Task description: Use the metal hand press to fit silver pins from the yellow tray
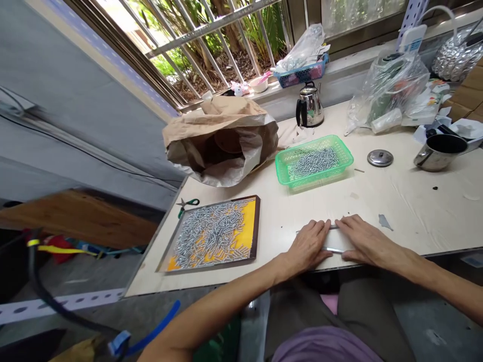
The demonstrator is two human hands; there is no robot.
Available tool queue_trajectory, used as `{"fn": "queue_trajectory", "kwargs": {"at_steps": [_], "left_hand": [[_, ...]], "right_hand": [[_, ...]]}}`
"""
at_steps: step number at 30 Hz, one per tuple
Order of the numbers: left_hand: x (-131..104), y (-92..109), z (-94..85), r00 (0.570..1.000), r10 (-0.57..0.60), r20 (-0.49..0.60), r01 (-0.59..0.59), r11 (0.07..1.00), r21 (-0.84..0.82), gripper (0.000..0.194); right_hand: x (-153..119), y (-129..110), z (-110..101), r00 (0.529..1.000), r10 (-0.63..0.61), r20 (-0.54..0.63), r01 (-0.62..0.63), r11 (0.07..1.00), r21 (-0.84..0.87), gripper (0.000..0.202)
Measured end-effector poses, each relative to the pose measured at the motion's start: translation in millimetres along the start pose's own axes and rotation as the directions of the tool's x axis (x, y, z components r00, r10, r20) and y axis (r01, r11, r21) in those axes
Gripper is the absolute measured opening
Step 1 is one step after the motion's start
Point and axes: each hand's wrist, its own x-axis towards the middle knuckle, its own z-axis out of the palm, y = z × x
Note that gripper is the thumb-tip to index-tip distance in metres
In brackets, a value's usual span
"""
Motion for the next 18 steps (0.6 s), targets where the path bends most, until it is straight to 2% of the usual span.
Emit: {"fn": "queue_trajectory", "kwargs": {"at_steps": [2, 7, 11, 15, 18], "left_hand": [[4.0, -0.9, -1.1, 1.0, 0.005, 0.012, -0.005, 1.0, -0.006, 0.062], [11.8, 2.1, 1.0, 0.999, 0.007, 0.049, -0.008, 1.0, 0.019, 0.037], [13.3, 0.4, 7.4, 1.0, 0.002, 0.004, -0.002, 1.0, 0.003, 0.028], [17.5, -6.4, 9.5, 0.999, -0.004, -0.044, 0.002, 0.998, -0.063, 0.036], [19.6, -8.3, 7.9, 0.998, -0.023, -0.054, 0.02, 0.998, -0.066, 0.035]], "right_hand": [[-1.9, -1.4, -1.5, 1.0, -0.016, -0.012, 0.016, 1.0, 0.017, 0.053], [-0.6, -5.1, -0.8, 0.999, 0.014, -0.034, -0.016, 0.998, -0.055, 0.035], [3.9, -3.5, 3.0, 0.999, -0.022, -0.029, 0.02, 0.998, -0.063, 0.005], [8.9, -1.1, 6.4, 0.997, -0.038, -0.072, 0.038, 0.999, 0.005, 0.023], [12.0, 2.1, 4.5, 0.997, -0.027, -0.076, 0.028, 1.0, 0.012, 0.022]]}}
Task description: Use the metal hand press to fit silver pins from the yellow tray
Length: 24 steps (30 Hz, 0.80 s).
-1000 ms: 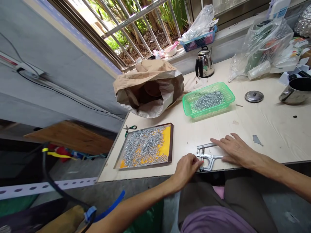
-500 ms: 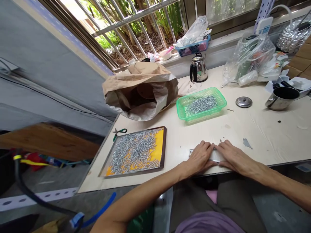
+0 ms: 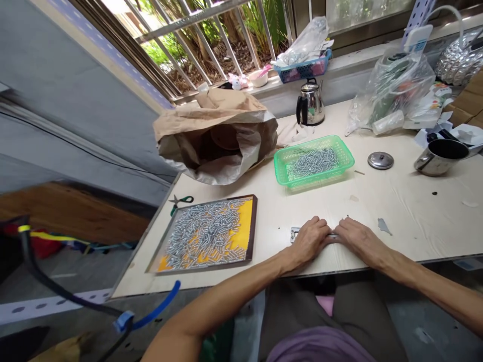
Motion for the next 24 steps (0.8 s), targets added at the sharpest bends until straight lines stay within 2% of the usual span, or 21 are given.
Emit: {"fn": "queue_trajectory", "kwargs": {"at_steps": [2, 3, 5, 7, 11, 14, 17, 19, 21, 24], "left_hand": [[-3.0, 2.8, 1.7, 0.999, -0.03, -0.042, 0.031, 0.999, 0.019, 0.032], [-6.3, 5.6, 4.3, 0.995, -0.048, -0.083, 0.051, 0.998, 0.03, 0.033], [-15.9, 13.7, 13.3, 0.981, -0.07, -0.182, 0.079, 0.996, 0.047, 0.036], [-27.3, 24.7, 25.8, 0.965, -0.066, -0.256, 0.082, 0.995, 0.052, 0.038], [-44.7, 47.7, 46.3, 0.955, -0.051, -0.291, 0.052, 0.999, -0.002, 0.042], [-48.2, 56.9, 48.6, 0.957, -0.071, -0.283, 0.048, 0.995, -0.087, 0.042], [-44.9, 57.1, 42.6, 0.954, -0.099, -0.281, 0.055, 0.986, -0.16, 0.042], [-42.0, 56.2, 39.2, 0.953, -0.103, -0.286, 0.049, 0.98, -0.19, 0.043], [-42.2, 58.3, 39.1, 0.955, -0.092, -0.281, 0.033, 0.978, -0.207, 0.044], [-55.4, 65.7, 42.3, 0.966, 0.031, -0.257, -0.079, 0.981, -0.178, 0.04]], "right_hand": [[1.4, 5.3, -3.5, 1.0, 0.017, 0.017, -0.017, 1.0, -0.001, 0.008], [1.9, 9.2, -5.4, 0.999, 0.013, 0.03, -0.013, 1.0, 0.005, 0.016], [2.7, 18.9, -7.7, 0.999, -0.016, 0.051, 0.015, 1.0, 0.025, 0.047], [4.6, 29.2, -7.0, 0.997, -0.045, 0.059, 0.043, 0.998, 0.037, 0.057], [16.9, 42.0, -1.6, 0.998, -0.025, 0.053, 0.024, 1.0, 0.005, 0.028], [35.2, 41.5, -4.7, 0.998, 0.007, 0.056, -0.002, 0.996, -0.088, 0.018], [55.6, 28.9, -14.6, 0.996, 0.07, 0.056, -0.059, 0.982, -0.181, 0.018], [66.2, 10.6, -19.6, 0.997, 0.047, 0.067, -0.033, 0.98, -0.196, 0.013], [73.2, -14.0, -19.1, 0.99, -0.092, 0.108, 0.106, 0.985, -0.138, 0.011], [78.0, -50.1, -5.6, 0.92, -0.353, 0.17, 0.364, 0.93, -0.039, 0.013]]}}
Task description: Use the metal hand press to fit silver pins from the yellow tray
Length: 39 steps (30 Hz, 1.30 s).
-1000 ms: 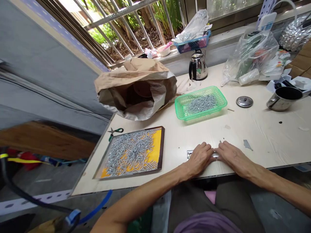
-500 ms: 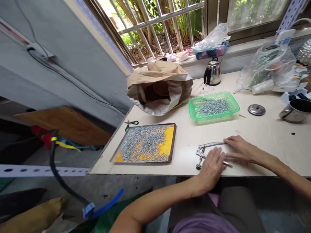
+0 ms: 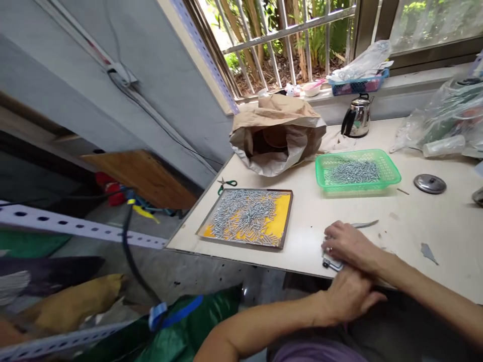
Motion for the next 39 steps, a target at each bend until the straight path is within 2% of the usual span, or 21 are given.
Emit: {"fn": "queue_trajectory", "kwargs": {"at_steps": [2, 4, 5, 6, 7, 8, 10, 12, 14, 16, 18, 20, 22, 24, 26, 28, 30, 34, 36, 39], "left_hand": [[-17.1, 1.6, -6.3, 0.987, 0.158, 0.014, -0.158, 0.987, 0.037, 0.03], [-36.8, -7.2, -25.6, 0.968, 0.248, -0.042, -0.24, 0.961, 0.14, 0.02], [-46.4, -16.7, -40.9, 0.971, 0.216, -0.101, -0.191, 0.957, 0.219, 0.02], [-55.0, -29.3, -59.4, 0.969, 0.155, -0.191, -0.094, 0.95, 0.297, 0.022], [-62.4, -44.5, -80.0, 0.956, 0.02, -0.294, 0.09, 0.93, 0.355, 0.024], [-68.4, -61.2, -101.3, 0.921, -0.137, -0.365, 0.285, 0.876, 0.389, 0.024], [-76.1, -94.8, -139.4, 0.83, -0.324, -0.453, 0.526, 0.723, 0.447, 0.02], [-79.0, -122.2, -164.0, 0.806, -0.444, -0.391, 0.591, 0.624, 0.511, 0.017], [-79.0, -139.7, -173.4, 0.803, -0.523, -0.285, 0.579, 0.575, 0.578, 0.017], [-77.7, -148.4, -173.1, 0.794, -0.568, -0.215, 0.56, 0.546, 0.623, 0.019], [-76.3, -150.6, -170.5, 0.777, -0.599, -0.193, 0.564, 0.526, 0.636, 0.02], [-75.0, -147.1, -169.3, 0.758, -0.621, -0.199, 0.591, 0.525, 0.612, 0.019], [-72.5, -137.2, -168.2, 0.755, -0.615, -0.228, 0.627, 0.576, 0.524, 0.017], [-67.3, -121.3, -163.7, 0.747, -0.612, -0.259, 0.664, 0.671, 0.329, 0.015], [-58.6, -102.0, -153.0, 0.717, -0.661, -0.223, 0.684, 0.728, 0.042, 0.014], [-47.5, -83.3, -136.4, 0.683, -0.723, -0.109, 0.695, 0.688, -0.21, 0.013], [-36.1, -69.2, -116.6, 0.66, -0.751, -0.009, 0.704, 0.622, -0.343, 0.013], [-20.9, -58.9, -84.5, 0.623, -0.779, 0.074, 0.733, 0.548, -0.403, 0.016], [-18.3, -58.4, -77.1, 0.612, -0.784, 0.108, 0.749, 0.53, -0.398, 0.02], [-16.7, -57.4, -75.3, 0.598, -0.787, 0.151, 0.774, 0.519, -0.363, 0.022]], "right_hand": [[9.3, -14.6, 13.4, 0.994, -0.106, 0.0, 0.106, 0.994, -0.021, 0.019], [16.3, -21.0, 27.7, 0.984, -0.17, -0.049, 0.168, 0.985, -0.049, 0.023], [19.3, -21.3, 33.0, 0.977, -0.189, -0.094, 0.184, 0.981, -0.057, 0.023], [22.0, -19.7, 35.9, 0.969, -0.195, -0.149, 0.188, 0.98, -0.06, 0.023], [24.7, -16.3, 35.5, 0.958, -0.192, -0.211, 0.185, 0.981, -0.055, 0.022], [27.3, -10.9, 31.5, 0.944, -0.178, -0.276, 0.173, 0.984, -0.044, 0.022], [32.5, 4.9, 12.7, 0.907, -0.118, -0.404, 0.11, 0.993, -0.042, 0.021], [36.9, 25.2, -14.7, 0.864, -0.032, -0.503, -0.021, 0.995, -0.099, 0.024], [38.9, 44.5, -40.2, 0.831, 0.064, -0.552, -0.217, 0.952, -0.216, 0.026], [36.5, 56.4, -54.1, 0.802, 0.124, -0.585, -0.333, 0.904, -0.266, 0.028], [28.3, 57.4, -53.1, 0.799, 0.137, -0.586, -0.333, 0.911, -0.242, 0.028], [14.2, 48.2, -40.9, 0.829, 0.135, -0.544, -0.273, 0.944, -0.183, 0.028], [-4.8, 32.8, -24.7, 0.881, 0.156, -0.447, -0.223, 0.97, -0.101, 0.029], [-25.3, 16.3, -10.5, 0.936, 0.192, -0.296, -0.199, 0.98, 0.006, 0.03], [-43.6, 2.9, -0.5, 0.961, 0.237, -0.145, -0.226, 0.97, 0.085, 0.028], [-57.5, -5.4, 6.1, 0.955, 0.293, -0.04, -0.287, 0.952, 0.107, 0.02], [-66.6, -9.7, 11.2, 0.936, 0.351, 0.012, -0.35, 0.931, 0.101, 0.012], [-74.2, -15.6, 20.3, 0.917, 0.4, 0.01, -0.399, 0.914, 0.078, 0.017], [-75.6, -19.5, 23.7, 0.924, 0.381, -0.027, -0.378, 0.923, 0.074, 0.022], [-77.4, -24.2, 26.7, 0.931, 0.35, -0.103, -0.342, 0.936, 0.085, 0.024]]}}
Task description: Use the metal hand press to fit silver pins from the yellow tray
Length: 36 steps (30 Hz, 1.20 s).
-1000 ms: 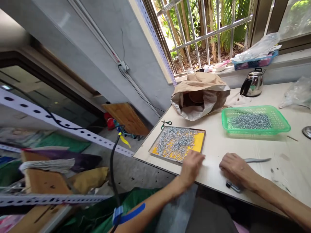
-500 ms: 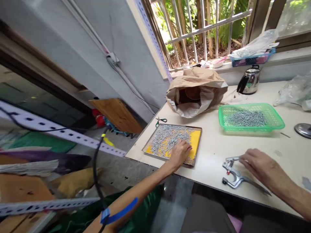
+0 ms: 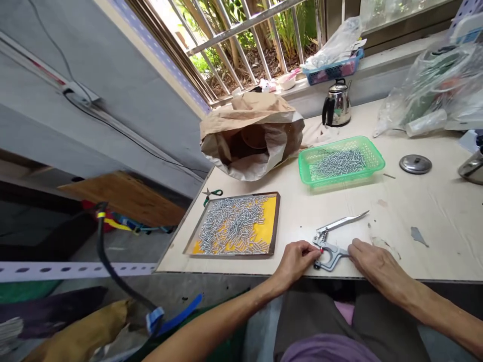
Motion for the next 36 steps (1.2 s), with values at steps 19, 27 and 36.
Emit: {"fn": "queue_trajectory", "kwargs": {"at_steps": [19, 27, 36], "left_hand": [[0.3, 10.3, -6.8, 0.876, -0.337, 0.346, 0.344, 0.938, 0.043, 0.039], [-1.0, 6.6, -5.1, 0.888, -0.316, 0.333, 0.325, 0.945, 0.028, 0.034], [-13.7, 14.8, -5.3, 0.989, -0.055, 0.139, -0.007, 0.912, 0.41, 0.025]], "right_hand": [[15.3, 32.0, -10.4, 0.997, 0.024, 0.077, -0.024, 1.0, -0.003, 0.059], [25.2, 50.3, -8.2, 0.992, 0.005, 0.13, 0.004, 0.997, -0.072, 0.088], [26.0, 31.1, -23.8, 0.981, 0.062, 0.184, -0.039, 0.991, -0.129, 0.049]]}}
